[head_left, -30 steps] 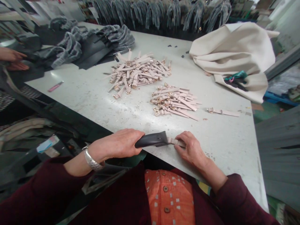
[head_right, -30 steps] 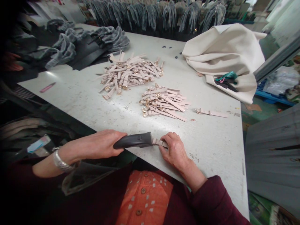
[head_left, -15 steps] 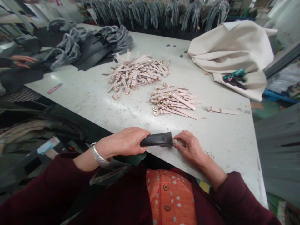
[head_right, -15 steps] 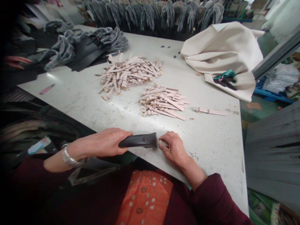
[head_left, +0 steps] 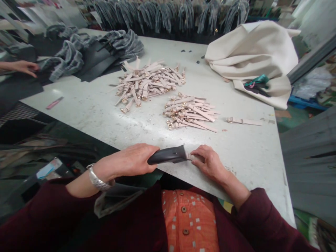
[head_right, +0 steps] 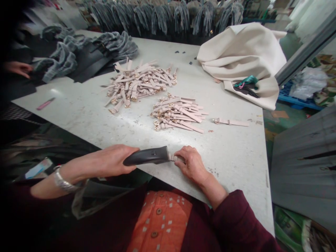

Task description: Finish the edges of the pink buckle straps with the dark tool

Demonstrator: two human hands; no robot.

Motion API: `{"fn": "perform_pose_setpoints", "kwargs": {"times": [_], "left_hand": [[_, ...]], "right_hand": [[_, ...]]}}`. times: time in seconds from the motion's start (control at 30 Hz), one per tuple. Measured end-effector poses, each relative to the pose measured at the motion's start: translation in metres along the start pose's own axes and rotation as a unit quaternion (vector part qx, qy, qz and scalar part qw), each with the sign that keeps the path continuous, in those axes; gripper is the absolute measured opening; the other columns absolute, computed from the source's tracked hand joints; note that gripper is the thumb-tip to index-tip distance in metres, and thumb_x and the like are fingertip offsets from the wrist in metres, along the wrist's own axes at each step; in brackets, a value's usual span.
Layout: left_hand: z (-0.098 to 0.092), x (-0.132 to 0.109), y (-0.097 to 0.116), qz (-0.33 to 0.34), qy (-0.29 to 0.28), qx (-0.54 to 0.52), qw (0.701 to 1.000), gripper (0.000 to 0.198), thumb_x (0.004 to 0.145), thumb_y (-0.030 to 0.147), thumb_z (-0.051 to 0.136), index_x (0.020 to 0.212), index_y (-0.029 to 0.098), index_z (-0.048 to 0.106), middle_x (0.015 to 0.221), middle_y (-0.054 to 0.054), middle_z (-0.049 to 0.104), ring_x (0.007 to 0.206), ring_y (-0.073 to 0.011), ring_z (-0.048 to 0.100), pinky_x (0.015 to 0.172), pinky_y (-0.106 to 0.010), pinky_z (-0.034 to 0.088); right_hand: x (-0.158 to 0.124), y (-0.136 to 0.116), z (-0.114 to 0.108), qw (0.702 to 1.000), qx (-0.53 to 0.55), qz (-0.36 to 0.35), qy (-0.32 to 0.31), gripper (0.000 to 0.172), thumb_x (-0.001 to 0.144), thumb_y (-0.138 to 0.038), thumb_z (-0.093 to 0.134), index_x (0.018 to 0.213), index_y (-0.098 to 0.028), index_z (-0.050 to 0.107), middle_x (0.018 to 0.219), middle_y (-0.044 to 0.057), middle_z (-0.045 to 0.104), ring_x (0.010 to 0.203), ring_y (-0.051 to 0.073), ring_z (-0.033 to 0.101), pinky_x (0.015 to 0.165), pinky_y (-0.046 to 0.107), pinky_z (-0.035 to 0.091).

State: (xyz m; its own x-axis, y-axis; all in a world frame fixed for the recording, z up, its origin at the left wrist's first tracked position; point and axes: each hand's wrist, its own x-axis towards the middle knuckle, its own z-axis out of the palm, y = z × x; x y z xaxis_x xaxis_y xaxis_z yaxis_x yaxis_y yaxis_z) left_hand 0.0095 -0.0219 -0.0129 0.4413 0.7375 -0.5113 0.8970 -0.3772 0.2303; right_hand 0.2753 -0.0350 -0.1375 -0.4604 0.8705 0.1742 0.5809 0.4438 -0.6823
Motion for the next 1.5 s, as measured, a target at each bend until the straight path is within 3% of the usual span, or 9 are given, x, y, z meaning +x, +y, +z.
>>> {"fn": "perform_pose_setpoints", "kwargs": {"times": [0.1,0.2,0.4,0.57,0.77,1.0,1.27,1.5], "left_hand": [[-0.007,-0.003,0.0,-0.024,0.019,0.045,0.999,0.019,0.075,0.033,0.048,0.084,0.022,0.06,0.074,-0.002,0.064,0.066,-0.0159,0.058,0.06,-0.026,0.038],[-0.013,-0.006,0.016,-0.015,0.033,0.074,0.997,0.019,0.077,0.033,0.046,0.084,0.022,0.06,0.075,-0.003,0.065,0.066,-0.0169,0.058,0.061,-0.028,0.038],[-0.015,0.002,0.042,0.03,0.0,0.109,0.994,0.021,0.077,0.031,0.044,0.09,0.022,0.058,0.082,-0.005,0.066,0.076,-0.0203,0.06,0.067,-0.03,0.041],[-0.024,0.01,0.039,0.004,-0.047,0.145,0.988,0.02,0.074,0.034,0.048,0.085,0.022,0.059,0.077,-0.005,0.065,0.071,-0.0206,0.06,0.062,-0.03,0.04],[-0.025,0.014,0.047,0.039,-0.013,0.153,0.987,0.022,0.074,0.031,0.048,0.087,0.02,0.06,0.081,-0.007,0.065,0.076,-0.0207,0.06,0.067,-0.031,0.042],[-0.028,0.006,0.026,-0.003,-0.025,0.109,0.994,0.02,0.073,0.031,0.049,0.087,0.021,0.06,0.084,-0.006,0.065,0.077,-0.0192,0.06,0.067,-0.029,0.043],[-0.015,0.006,0.051,0.052,0.004,0.12,0.991,0.02,0.075,0.029,0.049,0.089,0.02,0.06,0.082,-0.007,0.066,0.079,-0.0208,0.061,0.069,-0.03,0.044],[-0.013,-0.003,0.034,0.017,0.009,0.119,0.993,0.021,0.074,0.031,0.05,0.09,0.021,0.061,0.081,-0.006,0.066,0.076,-0.0202,0.061,0.069,-0.031,0.044]], "right_hand": [[0.0,-0.001,0.001,1.0,-0.018,0.013,0.002,0.027,0.075,-0.019,0.064,0.102,-0.021,0.062,0.085,0.004,0.06,0.083,0.02,0.053,0.078,0.034,0.041],[0.0,-0.003,0.0,1.0,-0.016,0.019,0.008,0.042,0.072,-0.017,0.063,0.113,-0.02,0.056,0.087,0.005,0.059,0.083,0.02,0.053,0.079,0.035,0.041],[-0.003,-0.001,-0.006,0.997,0.078,0.023,-0.003,0.073,0.074,-0.011,0.056,0.139,-0.021,0.026,0.092,0.003,0.059,0.082,0.017,0.054,0.081,0.034,0.043],[-0.003,0.002,-0.004,0.997,0.078,0.023,-0.014,0.068,0.072,-0.008,0.058,0.135,-0.021,0.034,0.092,0.003,0.059,0.084,0.017,0.053,0.082,0.035,0.043],[-0.002,0.003,-0.002,0.996,0.083,0.035,-0.003,0.063,0.072,-0.007,0.058,0.129,-0.022,0.039,0.089,0.002,0.057,0.082,0.016,0.054,0.08,0.033,0.044],[-0.003,0.004,-0.002,0.997,0.078,0.028,0.008,0.059,0.07,-0.005,0.058,0.125,-0.023,0.043,0.09,0.001,0.059,0.083,0.016,0.056,0.082,0.034,0.043],[-0.002,0.004,-0.002,0.995,0.09,0.044,0.011,0.056,0.069,-0.005,0.057,0.122,-0.022,0.047,0.088,0.001,0.059,0.081,0.015,0.056,0.08,0.031,0.045],[-0.001,0.003,-0.004,0.995,0.094,0.038,0.008,0.056,0.068,-0.005,0.057,0.121,-0.022,0.047,0.089,0.0,0.06,0.081,0.015,0.057,0.08,0.031,0.044]]}}
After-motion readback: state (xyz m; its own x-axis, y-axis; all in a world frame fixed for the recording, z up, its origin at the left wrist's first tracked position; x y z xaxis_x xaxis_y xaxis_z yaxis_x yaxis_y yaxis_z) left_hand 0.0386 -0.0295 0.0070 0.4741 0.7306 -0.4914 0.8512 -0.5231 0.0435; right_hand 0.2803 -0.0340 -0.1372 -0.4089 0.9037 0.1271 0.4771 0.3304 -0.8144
